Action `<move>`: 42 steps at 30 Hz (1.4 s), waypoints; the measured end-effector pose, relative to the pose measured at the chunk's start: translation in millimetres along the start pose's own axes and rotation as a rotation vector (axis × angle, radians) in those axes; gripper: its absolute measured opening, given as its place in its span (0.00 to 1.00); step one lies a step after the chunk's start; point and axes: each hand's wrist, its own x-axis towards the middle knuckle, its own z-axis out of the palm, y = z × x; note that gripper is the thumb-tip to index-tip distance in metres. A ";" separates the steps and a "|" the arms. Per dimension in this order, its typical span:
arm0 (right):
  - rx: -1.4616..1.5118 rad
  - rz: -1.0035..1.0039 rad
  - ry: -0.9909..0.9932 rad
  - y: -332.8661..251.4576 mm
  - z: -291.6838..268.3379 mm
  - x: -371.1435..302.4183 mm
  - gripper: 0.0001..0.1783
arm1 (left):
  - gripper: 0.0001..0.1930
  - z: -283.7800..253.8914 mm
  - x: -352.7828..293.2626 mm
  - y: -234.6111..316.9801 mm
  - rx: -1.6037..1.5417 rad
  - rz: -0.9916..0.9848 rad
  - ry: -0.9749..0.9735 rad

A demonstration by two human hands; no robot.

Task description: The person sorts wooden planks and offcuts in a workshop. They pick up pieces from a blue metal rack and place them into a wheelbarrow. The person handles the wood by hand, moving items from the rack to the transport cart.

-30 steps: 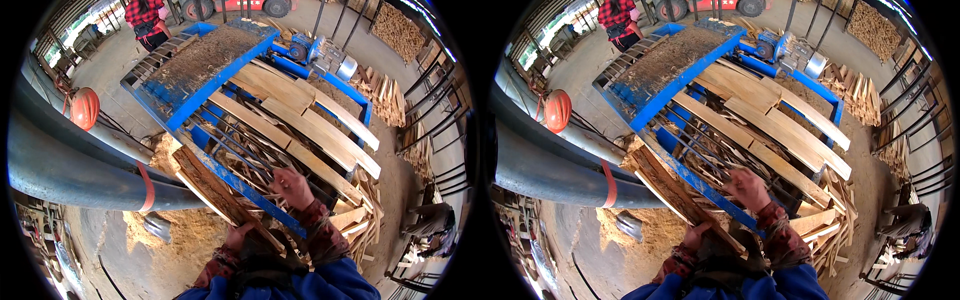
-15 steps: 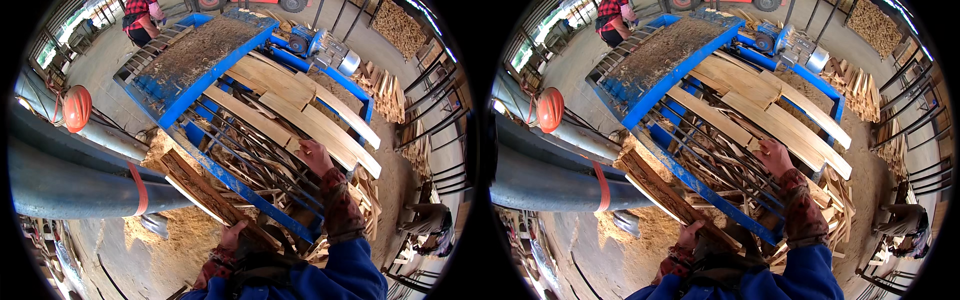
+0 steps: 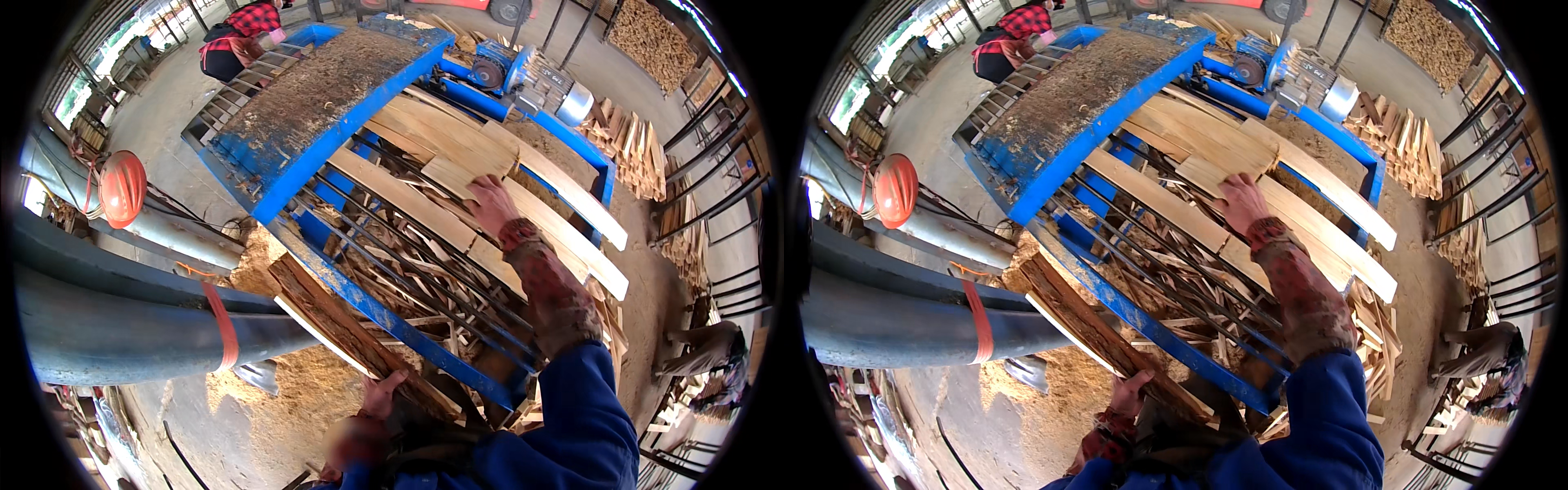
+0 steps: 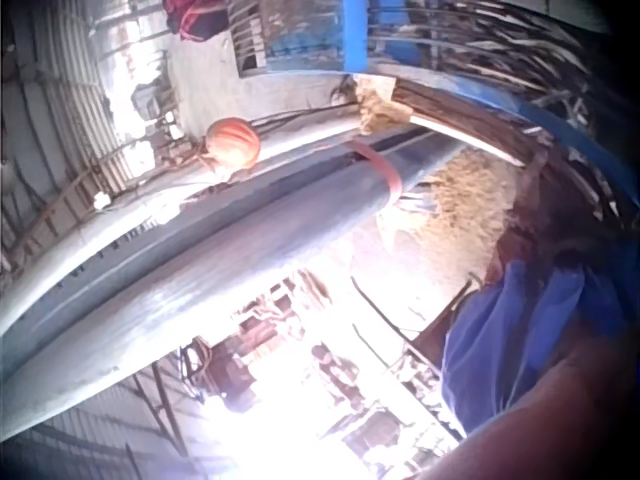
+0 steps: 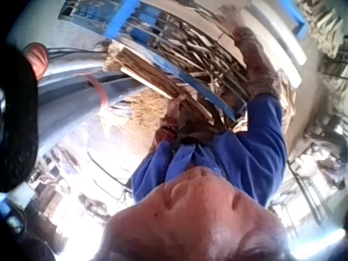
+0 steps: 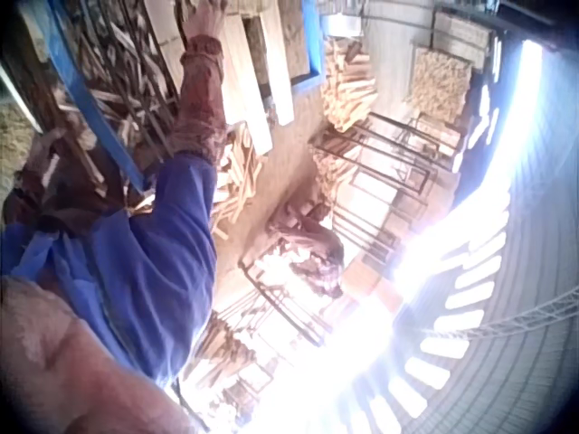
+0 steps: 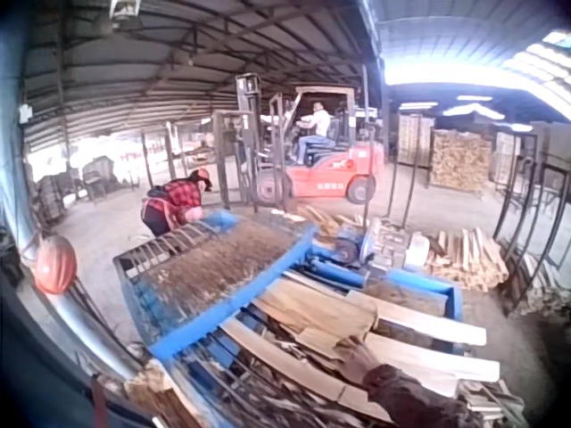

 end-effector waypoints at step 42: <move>0.347 0.443 -0.007 9.0 -17.5 -77.0 0.16 | 0.22 1.7 20.0 4.1 -0.107 -0.169 0.093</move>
